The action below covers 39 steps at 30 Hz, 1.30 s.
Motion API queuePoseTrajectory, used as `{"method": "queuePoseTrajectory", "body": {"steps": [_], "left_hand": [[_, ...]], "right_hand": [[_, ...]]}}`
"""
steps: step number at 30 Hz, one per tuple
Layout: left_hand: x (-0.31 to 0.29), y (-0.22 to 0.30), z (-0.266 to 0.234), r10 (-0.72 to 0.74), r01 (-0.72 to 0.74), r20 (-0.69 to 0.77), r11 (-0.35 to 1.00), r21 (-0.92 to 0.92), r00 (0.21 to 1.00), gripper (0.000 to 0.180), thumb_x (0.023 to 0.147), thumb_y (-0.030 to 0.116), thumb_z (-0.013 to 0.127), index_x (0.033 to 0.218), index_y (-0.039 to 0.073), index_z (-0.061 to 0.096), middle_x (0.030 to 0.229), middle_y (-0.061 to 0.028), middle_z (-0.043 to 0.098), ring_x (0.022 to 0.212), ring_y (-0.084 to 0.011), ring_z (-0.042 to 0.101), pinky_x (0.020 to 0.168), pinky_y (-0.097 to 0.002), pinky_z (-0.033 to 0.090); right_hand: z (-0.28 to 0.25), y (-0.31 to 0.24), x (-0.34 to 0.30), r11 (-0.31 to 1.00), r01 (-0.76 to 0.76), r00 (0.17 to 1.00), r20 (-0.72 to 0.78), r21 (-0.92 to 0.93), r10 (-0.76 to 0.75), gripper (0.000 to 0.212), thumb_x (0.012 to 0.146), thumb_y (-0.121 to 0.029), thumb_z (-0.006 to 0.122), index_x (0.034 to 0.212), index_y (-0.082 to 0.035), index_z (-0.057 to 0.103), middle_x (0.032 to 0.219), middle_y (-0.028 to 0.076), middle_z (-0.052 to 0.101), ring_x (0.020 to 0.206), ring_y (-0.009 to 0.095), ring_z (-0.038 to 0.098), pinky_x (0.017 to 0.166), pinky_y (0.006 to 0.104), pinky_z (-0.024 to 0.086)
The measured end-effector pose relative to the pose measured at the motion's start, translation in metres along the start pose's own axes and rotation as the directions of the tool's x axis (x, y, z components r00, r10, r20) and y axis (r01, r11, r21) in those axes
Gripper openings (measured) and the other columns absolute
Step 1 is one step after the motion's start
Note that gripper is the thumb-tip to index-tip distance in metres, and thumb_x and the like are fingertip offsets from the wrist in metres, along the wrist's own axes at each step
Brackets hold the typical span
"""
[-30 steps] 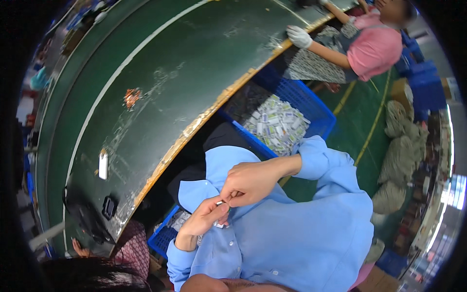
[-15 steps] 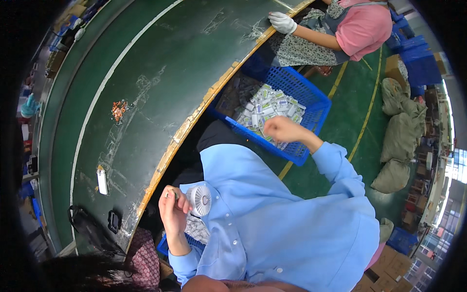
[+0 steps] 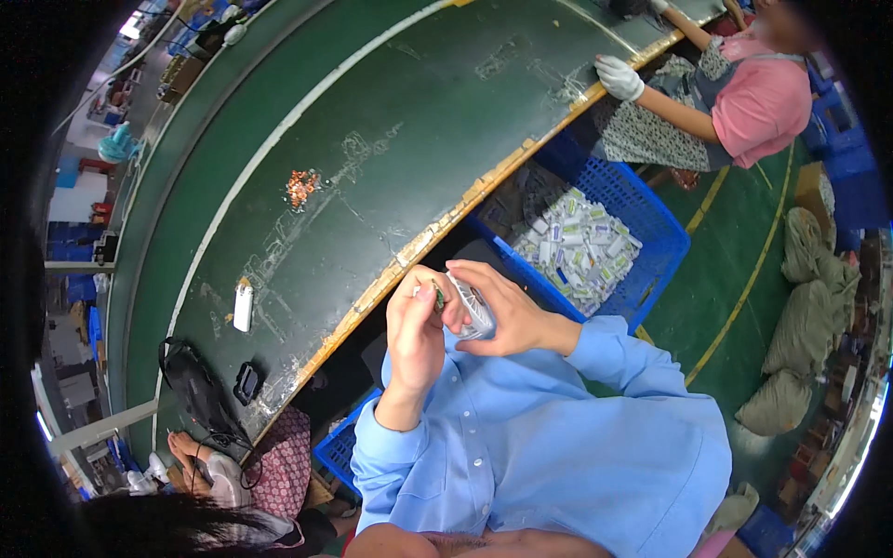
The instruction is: Manually assemble small electronic cooling fans by fitting components into the plastic housing.
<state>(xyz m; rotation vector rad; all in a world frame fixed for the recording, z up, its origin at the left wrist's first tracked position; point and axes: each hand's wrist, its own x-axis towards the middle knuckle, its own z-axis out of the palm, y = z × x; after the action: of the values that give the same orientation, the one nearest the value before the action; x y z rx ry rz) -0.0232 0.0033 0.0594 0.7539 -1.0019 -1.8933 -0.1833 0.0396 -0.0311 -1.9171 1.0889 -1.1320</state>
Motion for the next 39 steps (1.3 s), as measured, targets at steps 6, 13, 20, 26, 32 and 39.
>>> {"method": "queuePoseTrajectory", "body": {"steps": [6,13,20,26,32,39], "left_hand": [[0.023,0.017,-0.04,0.467,-0.401,0.106,0.597,0.695,0.878,0.036,0.089,0.011,0.064,0.122,-0.002,0.056,0.12,-0.0169,0.061,0.113,-0.0301,0.059,0.099,-0.0386,0.046],[0.005,0.036,-0.28,0.746,0.378,-0.152,-0.142,0.915,0.648,0.063,0.086,0.024,0.069,0.134,-0.007,0.043,0.137,-0.028,0.048,0.128,-0.0444,0.045,0.109,-0.0486,0.037],[-0.03,0.055,-0.34,0.694,0.652,-0.412,-0.108,0.751,0.59,0.052,0.094,0.041,0.061,0.126,0.001,0.058,0.126,-0.0187,0.059,0.118,-0.0381,0.053,0.098,-0.049,0.044],[-0.007,0.056,-0.326,0.355,0.014,-0.713,0.89,0.455,0.605,0.047,0.107,0.042,0.037,0.116,0.003,0.061,0.089,-0.0129,0.071,0.069,-0.0214,0.066,0.062,-0.0331,0.052],[-0.011,0.05,-0.284,0.16,-0.201,-0.719,0.979,0.029,0.676,0.046,0.106,0.043,0.042,0.123,0.002,0.056,0.098,-0.0144,0.07,0.073,-0.0182,0.066,0.059,-0.0278,0.05],[-0.04,0.027,-0.233,0.239,-0.223,-0.684,0.968,0.115,0.689,0.021,0.102,0.02,0.057,0.113,0.003,0.057,0.09,-0.0078,0.068,0.067,-0.011,0.062,0.057,-0.0234,0.048]], "right_hand": [[-0.032,0.029,0.059,0.968,0.024,0.985,-0.158,-0.251,-0.066,0.081,0.062,-0.024,0.086,0.132,-0.002,0.052,0.132,0.02,0.055,0.122,0.038,0.054,0.103,0.044,0.045],[-0.137,0.152,0.148,0.58,-0.155,0.986,-0.163,-0.8,0.039,0.077,0.076,-0.035,0.077,0.141,-0.004,0.047,0.135,0.019,0.05,0.121,0.038,0.049,0.102,0.0451,0.044],[-0.136,0.205,0.212,0.402,-0.419,0.862,-0.496,-0.814,-0.105,0.069,0.082,-0.028,0.072,0.141,-0.005,0.044,0.137,0.019,0.048,0.128,0.037,0.044,0.108,0.0492,0.035],[-0.026,0.16,0.206,0.626,0.103,0.947,-0.116,-0.773,-0.299,0.059,0.086,-0.025,0.067,0.138,-0.004,0.047,0.138,0.017,0.048,0.133,0.035,0.043,0.114,0.0478,0.032],[-0.027,0.162,0.202,0.702,-0.029,0.979,-0.162,-0.712,-0.124,0.045,0.089,-0.024,0.065,0.128,-0.003,0.054,0.133,0.014,0.053,0.128,0.033,0.048,0.108,0.0436,0.039],[-0.031,0.168,0.202,0.693,0.045,0.971,-0.132,-0.72,-0.2,0.036,0.091,-0.027,0.064,0.117,-0.003,0.06,0.119,0.013,0.06,0.115,0.031,0.055,0.097,0.0413,0.045]]}}
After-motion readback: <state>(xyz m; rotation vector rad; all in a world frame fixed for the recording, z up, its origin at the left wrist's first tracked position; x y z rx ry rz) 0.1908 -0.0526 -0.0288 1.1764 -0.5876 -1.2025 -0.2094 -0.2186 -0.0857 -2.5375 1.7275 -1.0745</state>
